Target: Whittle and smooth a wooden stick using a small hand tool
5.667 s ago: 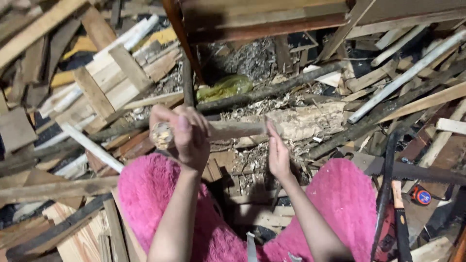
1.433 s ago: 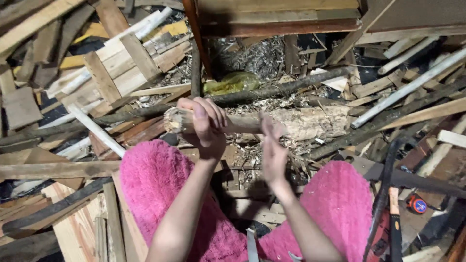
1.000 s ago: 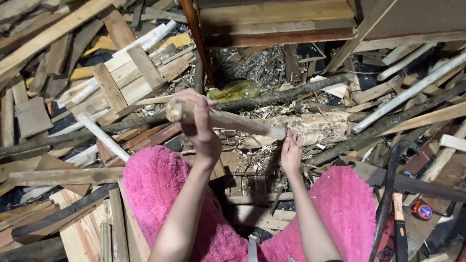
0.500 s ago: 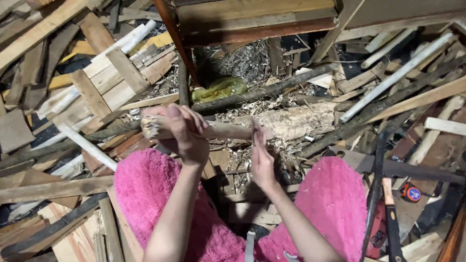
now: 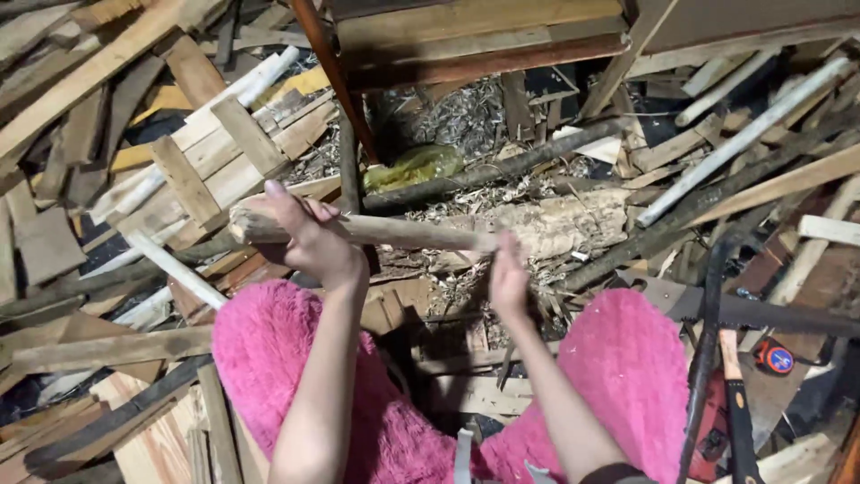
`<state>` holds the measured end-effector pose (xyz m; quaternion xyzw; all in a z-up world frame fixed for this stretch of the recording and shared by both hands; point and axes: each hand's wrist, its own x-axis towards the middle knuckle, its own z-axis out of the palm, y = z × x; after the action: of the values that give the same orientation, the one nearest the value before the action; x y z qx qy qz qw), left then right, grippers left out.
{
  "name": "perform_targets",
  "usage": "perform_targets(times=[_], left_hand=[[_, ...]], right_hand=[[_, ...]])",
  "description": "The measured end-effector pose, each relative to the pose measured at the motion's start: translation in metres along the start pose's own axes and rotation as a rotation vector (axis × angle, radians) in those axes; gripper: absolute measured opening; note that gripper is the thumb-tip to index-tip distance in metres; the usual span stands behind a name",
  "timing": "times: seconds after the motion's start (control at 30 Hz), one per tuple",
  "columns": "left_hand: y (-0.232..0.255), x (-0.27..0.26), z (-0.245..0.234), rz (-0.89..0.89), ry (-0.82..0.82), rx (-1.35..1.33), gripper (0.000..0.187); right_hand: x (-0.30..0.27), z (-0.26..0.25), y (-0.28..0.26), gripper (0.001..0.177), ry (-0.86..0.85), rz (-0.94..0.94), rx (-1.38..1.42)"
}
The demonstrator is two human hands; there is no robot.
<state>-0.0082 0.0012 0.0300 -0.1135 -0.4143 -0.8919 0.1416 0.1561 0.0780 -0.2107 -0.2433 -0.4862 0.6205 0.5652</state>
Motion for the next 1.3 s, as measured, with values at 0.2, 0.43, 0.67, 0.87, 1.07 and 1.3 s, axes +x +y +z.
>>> perform_targets(times=[0.2, 0.43, 0.67, 0.87, 1.07, 1.3], left_hand=[[-0.007, 0.023, 0.01, 0.027, 0.006, 0.102, 0.024], [0.006, 0.016, 0.016, -0.054, 0.108, 0.088, 0.036], [0.01, 0.011, 0.022, 0.05, 0.033, 0.008, 0.025], [0.012, -0.013, 0.002, -0.167, -0.272, -0.027, 0.047], [-0.016, -0.018, -0.001, -0.157, -0.312, -0.091, 0.045], [0.005, -0.021, 0.003, -0.246, -0.311, -0.072, 0.029]], right_hand=[[-0.003, 0.019, -0.029, 0.052, -0.087, -0.111, -0.89], [0.009, -0.026, 0.024, 0.043, 0.08, 0.038, -0.409], [-0.013, 0.087, -0.09, 0.046, -0.276, -0.278, -0.718], [-0.01, -0.062, 0.1, 0.035, 0.257, 0.176, -0.688], [-0.016, 0.079, -0.134, 0.044, 0.009, 0.164, -0.822], [-0.008, 0.032, -0.072, 0.039, 0.01, -0.148, -0.889]])
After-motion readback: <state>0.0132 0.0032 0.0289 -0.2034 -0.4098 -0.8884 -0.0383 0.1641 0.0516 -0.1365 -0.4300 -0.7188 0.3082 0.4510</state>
